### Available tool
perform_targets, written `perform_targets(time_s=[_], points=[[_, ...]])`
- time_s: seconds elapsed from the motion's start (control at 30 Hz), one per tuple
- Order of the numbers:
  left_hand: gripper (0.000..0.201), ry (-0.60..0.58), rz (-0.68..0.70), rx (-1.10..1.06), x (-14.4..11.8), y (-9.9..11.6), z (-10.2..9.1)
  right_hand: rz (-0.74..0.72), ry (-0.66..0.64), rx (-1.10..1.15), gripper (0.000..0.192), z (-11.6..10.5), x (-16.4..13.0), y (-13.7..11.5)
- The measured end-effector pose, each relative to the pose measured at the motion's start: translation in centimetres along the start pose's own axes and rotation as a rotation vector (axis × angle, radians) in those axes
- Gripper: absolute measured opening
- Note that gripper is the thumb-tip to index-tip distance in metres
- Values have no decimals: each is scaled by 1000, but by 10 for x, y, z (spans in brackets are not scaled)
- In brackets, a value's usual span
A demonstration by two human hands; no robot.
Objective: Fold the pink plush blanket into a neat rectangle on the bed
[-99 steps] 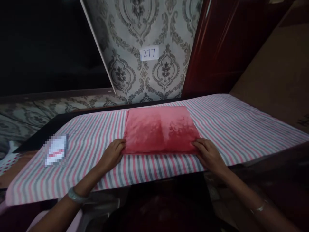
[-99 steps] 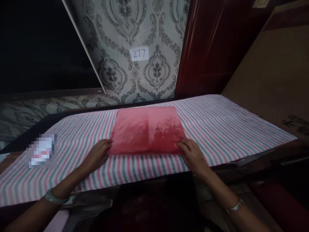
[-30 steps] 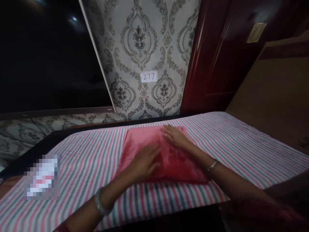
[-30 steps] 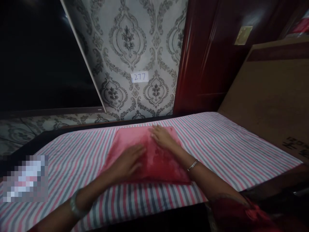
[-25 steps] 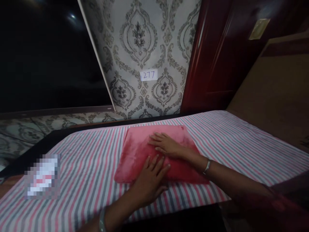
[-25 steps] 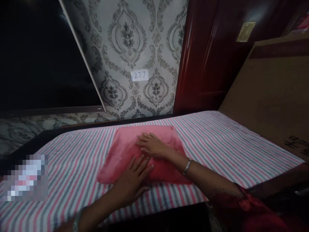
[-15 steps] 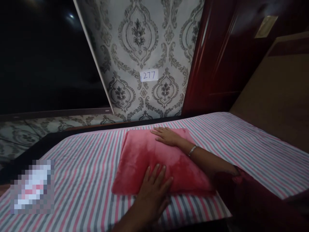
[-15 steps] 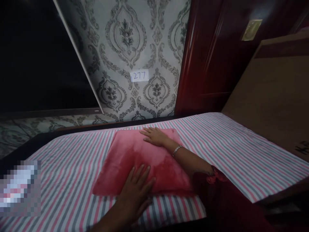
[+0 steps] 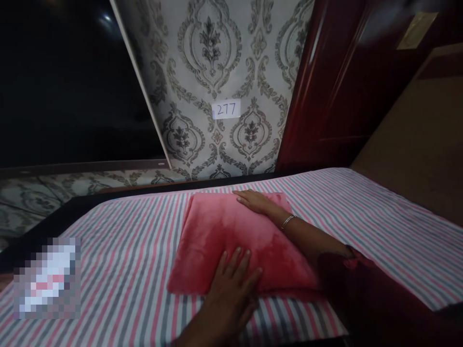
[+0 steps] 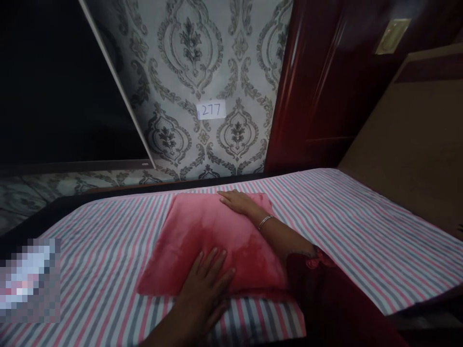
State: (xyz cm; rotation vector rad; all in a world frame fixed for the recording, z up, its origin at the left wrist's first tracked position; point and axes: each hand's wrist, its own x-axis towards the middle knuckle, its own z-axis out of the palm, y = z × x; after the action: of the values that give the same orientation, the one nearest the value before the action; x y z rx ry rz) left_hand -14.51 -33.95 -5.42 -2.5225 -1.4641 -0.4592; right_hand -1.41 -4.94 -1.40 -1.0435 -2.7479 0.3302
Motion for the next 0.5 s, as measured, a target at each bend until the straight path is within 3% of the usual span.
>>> perform_targets(time_s=[0.2, 0.37, 0.5], points=[[73, 7, 21, -35, 2, 1, -13, 17, 13, -52, 55, -21, 0, -33], [47, 170, -3, 18, -16, -8, -25, -421, -42, -38, 52, -16, -31, -92], [60, 240, -188, 114, -37, -16, -21, -711, -120, -7, 53, 4, -39, -120]])
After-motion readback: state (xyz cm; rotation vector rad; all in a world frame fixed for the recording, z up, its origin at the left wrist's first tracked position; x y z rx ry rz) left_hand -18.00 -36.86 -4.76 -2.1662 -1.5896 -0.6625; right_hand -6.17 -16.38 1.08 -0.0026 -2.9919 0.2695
